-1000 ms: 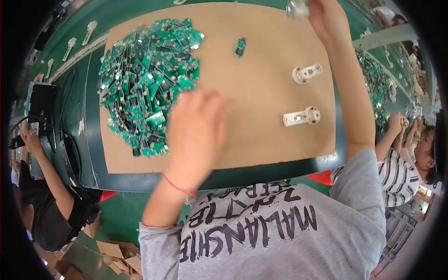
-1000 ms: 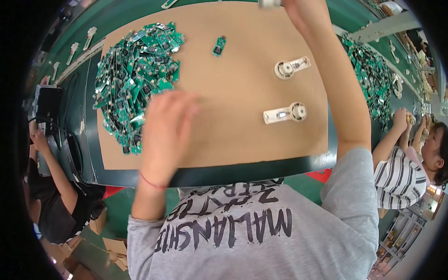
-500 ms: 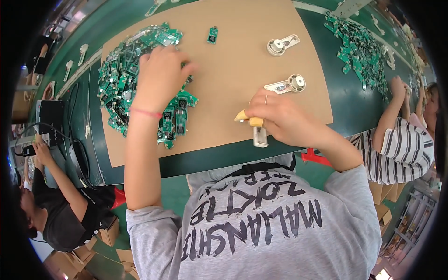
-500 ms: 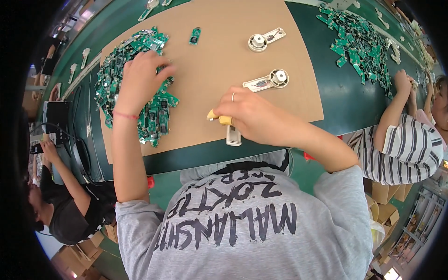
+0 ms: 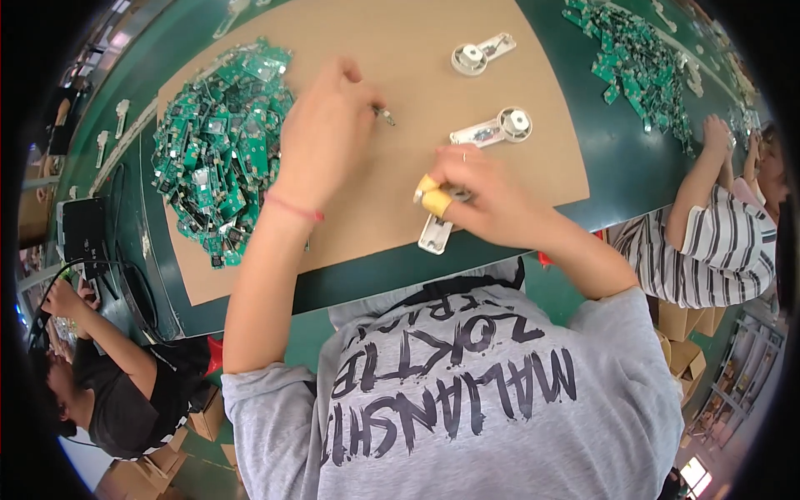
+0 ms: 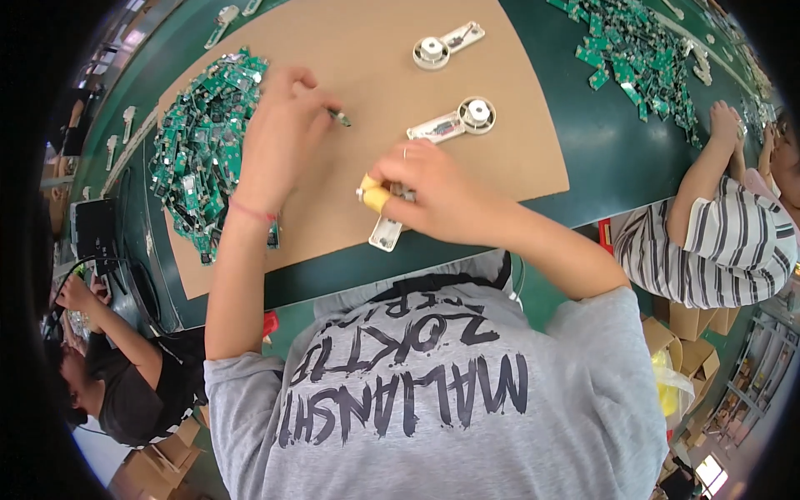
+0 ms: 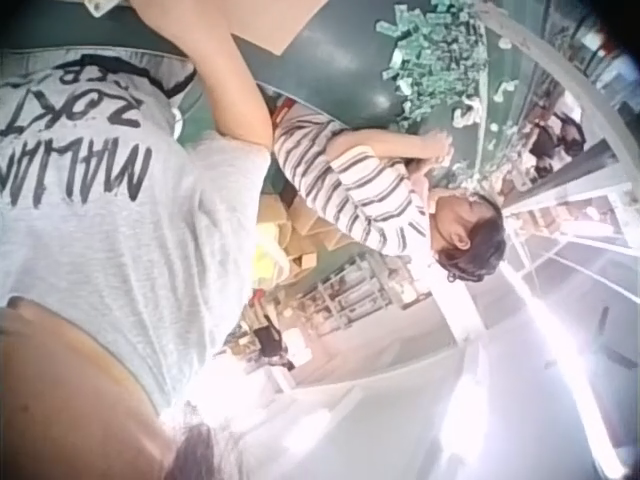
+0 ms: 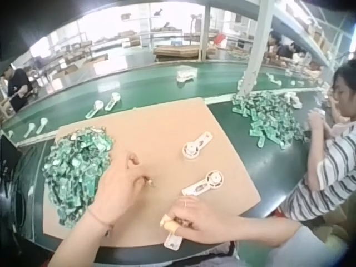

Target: The person assembles electronic components by inserting printed circuit boards into plastic housings by hand.

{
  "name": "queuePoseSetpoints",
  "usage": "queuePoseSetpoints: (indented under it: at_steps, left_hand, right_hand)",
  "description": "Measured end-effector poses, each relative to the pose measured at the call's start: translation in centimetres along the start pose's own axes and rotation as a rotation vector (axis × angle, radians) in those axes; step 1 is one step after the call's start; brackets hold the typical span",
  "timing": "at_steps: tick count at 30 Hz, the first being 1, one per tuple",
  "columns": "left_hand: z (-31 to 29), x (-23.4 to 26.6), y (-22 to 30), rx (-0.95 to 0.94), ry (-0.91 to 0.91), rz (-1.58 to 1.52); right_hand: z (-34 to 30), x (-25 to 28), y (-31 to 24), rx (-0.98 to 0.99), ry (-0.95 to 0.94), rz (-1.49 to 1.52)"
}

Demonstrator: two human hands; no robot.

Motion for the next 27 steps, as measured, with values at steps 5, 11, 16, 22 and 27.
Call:
queuePoseSetpoints:
  at_steps: [5,11,16,22,27]
  left_hand:
    - [-4.3,1.1,2.8,0.15,0.057,0.128]
    - [-6.3,0.9,4.1,0.327,0.407,-0.877]
    - [-6.1,-0.2,5.9,0.342,0.598,-0.966]
    - [-5.4,1.0,7.0,0.16,0.53,-0.46]
    - [-5.4,1.1,7.1,0.144,0.588,-0.473]
  right_hand:
    - [-0.1,0.2,0.6,-0.189,-0.042,0.398]
    - [-0.4,-0.2,-0.2,-0.255,-0.102,0.699]
    - [-0.5,-0.2,-1.8,-0.221,-0.066,0.73]
    - [0.2,0.1,-2.7,-0.166,-0.021,0.795]
    - [0.6,-0.1,-3.1,-0.145,0.0,0.86]
Point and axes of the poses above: each hand's wrist, its own z-axis towards the middle knuckle, its own x-axis out of the back of the hand, y = z × x, the point moved 5 cm from there along z, towards the middle knuckle, and after that the axes turned 13 degrees about -x, right-handed, at the moved point
